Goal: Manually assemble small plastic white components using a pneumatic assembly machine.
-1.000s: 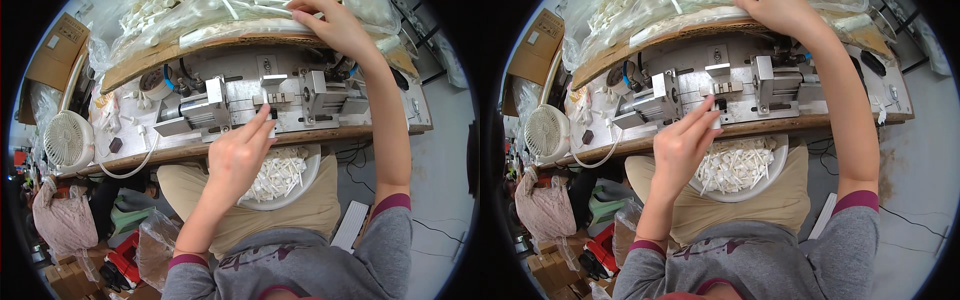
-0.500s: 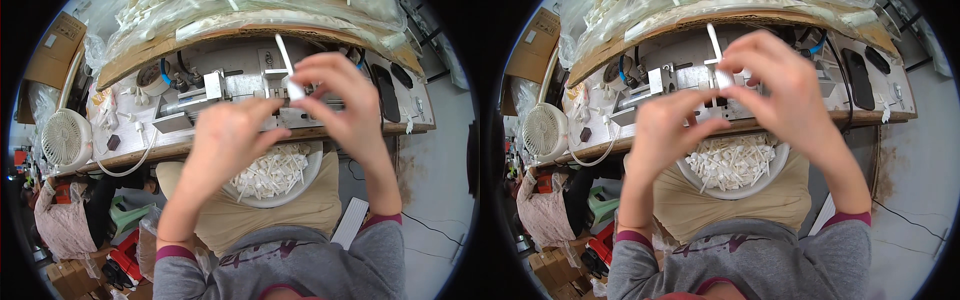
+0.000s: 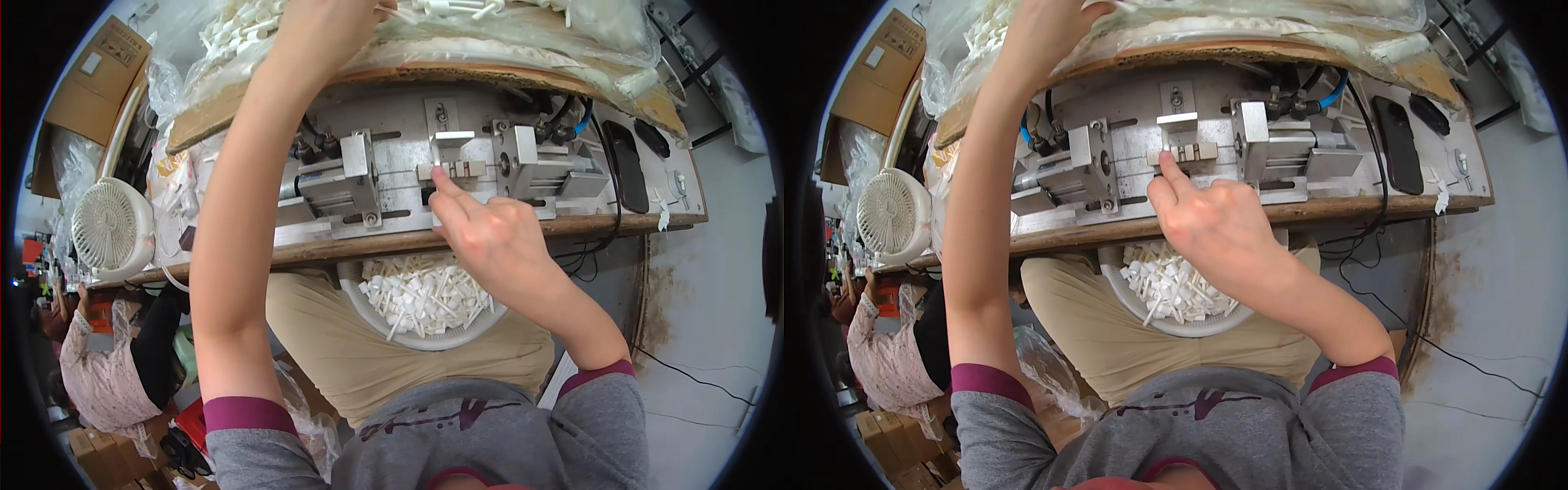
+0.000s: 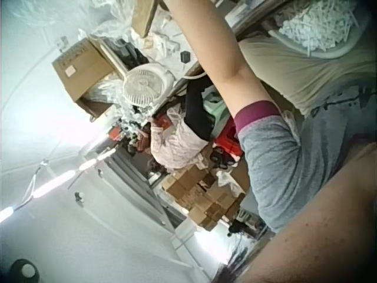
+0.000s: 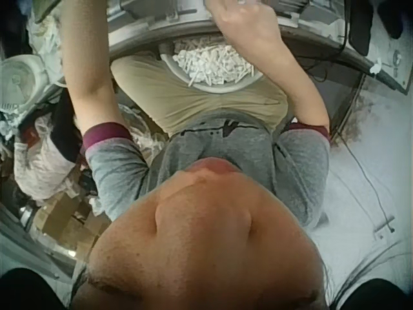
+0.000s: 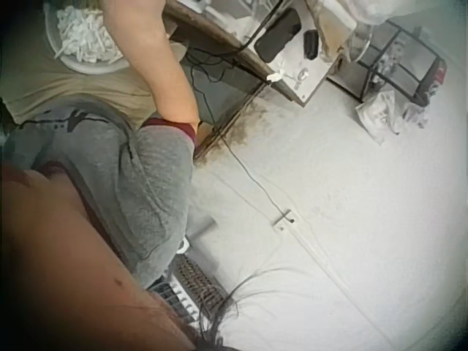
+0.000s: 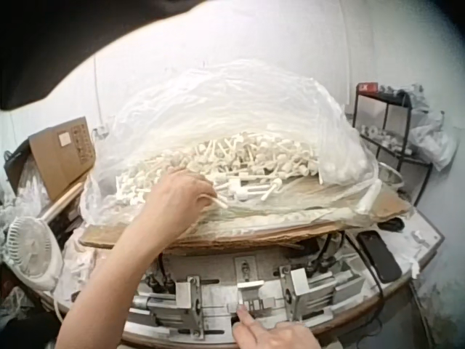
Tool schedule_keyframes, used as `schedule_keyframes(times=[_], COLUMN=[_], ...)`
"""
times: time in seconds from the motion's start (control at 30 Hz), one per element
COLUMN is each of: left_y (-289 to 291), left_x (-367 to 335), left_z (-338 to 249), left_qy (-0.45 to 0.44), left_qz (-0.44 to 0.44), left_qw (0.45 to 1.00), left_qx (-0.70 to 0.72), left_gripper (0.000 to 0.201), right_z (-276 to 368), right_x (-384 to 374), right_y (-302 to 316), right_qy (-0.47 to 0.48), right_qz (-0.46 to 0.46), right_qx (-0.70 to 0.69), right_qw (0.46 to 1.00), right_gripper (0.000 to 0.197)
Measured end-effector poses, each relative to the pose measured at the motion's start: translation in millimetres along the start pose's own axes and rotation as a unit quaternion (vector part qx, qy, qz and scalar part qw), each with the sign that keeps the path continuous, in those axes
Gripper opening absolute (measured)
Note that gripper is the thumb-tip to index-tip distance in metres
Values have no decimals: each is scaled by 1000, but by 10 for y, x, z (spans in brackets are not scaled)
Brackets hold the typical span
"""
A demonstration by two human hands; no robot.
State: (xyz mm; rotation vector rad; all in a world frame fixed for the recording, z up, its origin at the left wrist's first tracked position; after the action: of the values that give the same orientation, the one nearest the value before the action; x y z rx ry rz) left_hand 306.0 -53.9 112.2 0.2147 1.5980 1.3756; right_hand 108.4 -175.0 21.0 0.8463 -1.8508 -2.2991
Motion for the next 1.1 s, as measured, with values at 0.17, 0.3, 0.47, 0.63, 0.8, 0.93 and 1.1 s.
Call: schedule_keyframes(times=[0.17,0.3,0.47,0.63,0.8,0.93,1.1], left_y=[546,663,677,527,152,-7,-86], left_x=[282,719,1071,1299,1580,1563,1480], left_z=[-412,-539,-885,-1303,-1464,-1552,-1466], left_qy=[99,142,136,171,121,79,76], left_qz=[-182,-273,-208,-81,-34,16,25], left_qw=[961,917,925,915,955,982,983], left_qx=[182,253,288,356,269,171,164], left_gripper=[14,11,22,31,30,25,26], right_z=[-110,-501,-1109,-1197,-1208,-1239,-1115], right_x=[-89,-574,-1575,-1991,-1872,-1541,-1002], right_y=[150,493,883,578,567,663,749], right_qy=[2,-23,-45,-97,-24,57,186], right_qz=[47,-71,-97,122,100,4,-220], right_qx=[-50,-126,132,136,128,32,48], right_qw=[998,989,985,978,986,998,956], right_gripper=[26,25,36,35,19,14,24])
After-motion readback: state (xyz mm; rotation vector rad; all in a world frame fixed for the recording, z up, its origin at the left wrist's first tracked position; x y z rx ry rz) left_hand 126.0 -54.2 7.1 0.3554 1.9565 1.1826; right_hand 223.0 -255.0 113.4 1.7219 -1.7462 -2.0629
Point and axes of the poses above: each hand's wrist, its own x-axis away from the middle knuckle, its own y-axis out of the back of the hand, z = x × y, the point moved 4 cm from there along -x, towards the middle knuckle, and after that the axes turned 5 degrees about -y, right-handed, at the moved point
